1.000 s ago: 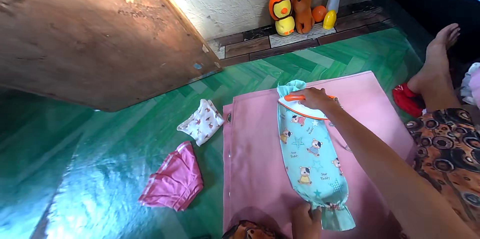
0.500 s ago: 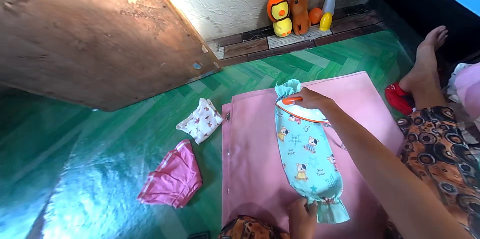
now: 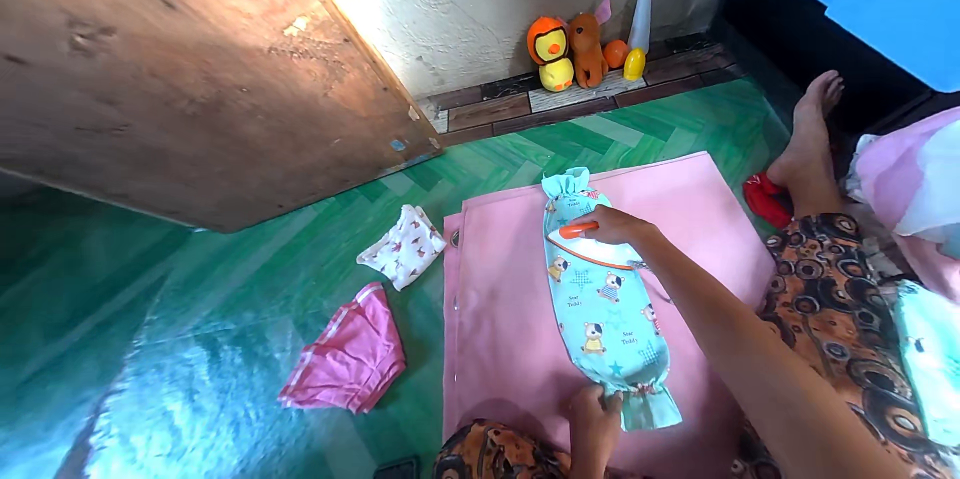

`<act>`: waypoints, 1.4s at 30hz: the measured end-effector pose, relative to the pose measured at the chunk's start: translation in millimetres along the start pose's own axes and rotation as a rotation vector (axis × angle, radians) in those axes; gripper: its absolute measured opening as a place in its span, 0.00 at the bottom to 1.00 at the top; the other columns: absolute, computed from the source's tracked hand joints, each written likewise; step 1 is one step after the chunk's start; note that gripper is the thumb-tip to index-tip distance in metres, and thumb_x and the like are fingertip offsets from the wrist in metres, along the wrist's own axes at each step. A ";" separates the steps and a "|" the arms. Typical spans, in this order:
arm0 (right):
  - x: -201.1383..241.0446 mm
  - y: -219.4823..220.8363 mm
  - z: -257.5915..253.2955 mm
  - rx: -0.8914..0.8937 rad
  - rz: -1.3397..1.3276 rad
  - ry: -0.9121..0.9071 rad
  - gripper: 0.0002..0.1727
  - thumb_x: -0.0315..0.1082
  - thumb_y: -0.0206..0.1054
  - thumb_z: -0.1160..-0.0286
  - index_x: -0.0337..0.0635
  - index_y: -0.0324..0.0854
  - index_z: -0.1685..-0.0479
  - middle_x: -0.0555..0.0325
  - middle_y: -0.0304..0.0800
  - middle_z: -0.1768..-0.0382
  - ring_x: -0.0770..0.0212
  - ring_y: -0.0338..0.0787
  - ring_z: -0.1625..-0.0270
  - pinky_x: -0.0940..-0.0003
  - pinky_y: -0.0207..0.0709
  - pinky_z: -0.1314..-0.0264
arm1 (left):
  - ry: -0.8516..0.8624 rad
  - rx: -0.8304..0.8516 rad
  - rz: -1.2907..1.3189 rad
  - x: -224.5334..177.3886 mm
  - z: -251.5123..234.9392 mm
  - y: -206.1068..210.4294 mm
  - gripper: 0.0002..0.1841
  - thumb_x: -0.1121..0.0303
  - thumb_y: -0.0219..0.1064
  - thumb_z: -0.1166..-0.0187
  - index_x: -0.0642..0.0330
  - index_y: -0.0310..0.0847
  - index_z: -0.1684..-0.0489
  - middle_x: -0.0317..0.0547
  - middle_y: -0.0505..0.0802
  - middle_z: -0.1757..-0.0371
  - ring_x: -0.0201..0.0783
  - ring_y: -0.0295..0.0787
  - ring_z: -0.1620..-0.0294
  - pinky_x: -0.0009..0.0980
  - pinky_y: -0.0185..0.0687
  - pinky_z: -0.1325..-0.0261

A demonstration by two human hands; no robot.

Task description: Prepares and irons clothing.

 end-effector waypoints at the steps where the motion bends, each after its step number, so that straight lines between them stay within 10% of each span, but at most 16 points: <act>1: -0.4 2.7 2.6 0.007 0.000 0.000 0.23 0.40 0.61 0.10 0.57 0.78 0.18 0.39 0.76 0.22 0.42 0.76 0.19 0.39 0.66 0.19 | -0.004 0.004 0.000 0.3 -0.1 0.3 0.18 0.59 0.67 0.16 0.70 0.89 0.57 0.58 0.93 0.61 0.49 0.92 0.61 0.49 0.87 0.49; 23: -1.0 64.2 71.1 0.185 0.011 -0.222 0.22 0.34 0.63 0.12 0.46 0.80 0.21 0.35 0.85 0.30 0.40 0.83 0.26 0.43 0.69 0.20 | -0.008 -0.004 0.026 1.2 -1.4 0.6 0.19 0.59 0.67 0.15 0.72 0.87 0.51 0.57 0.93 0.63 0.45 0.92 0.66 0.43 0.88 0.53; 42: -25.1 114.9 146.6 0.236 0.117 -0.114 0.23 0.39 0.63 0.12 0.61 0.80 0.19 0.36 0.79 0.28 0.37 0.81 0.28 0.37 0.74 0.26 | 0.040 -0.015 0.053 2.3 -1.1 0.1 0.18 0.60 0.67 0.15 0.71 0.89 0.54 0.57 0.94 0.61 0.46 0.93 0.63 0.46 0.89 0.50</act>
Point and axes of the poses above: each hand's wrist, its own z-axis away from the middle knuckle, its own y-axis out of the palm, x = y × z, the point moved 8 cm from there along -z, towards the middle knuckle
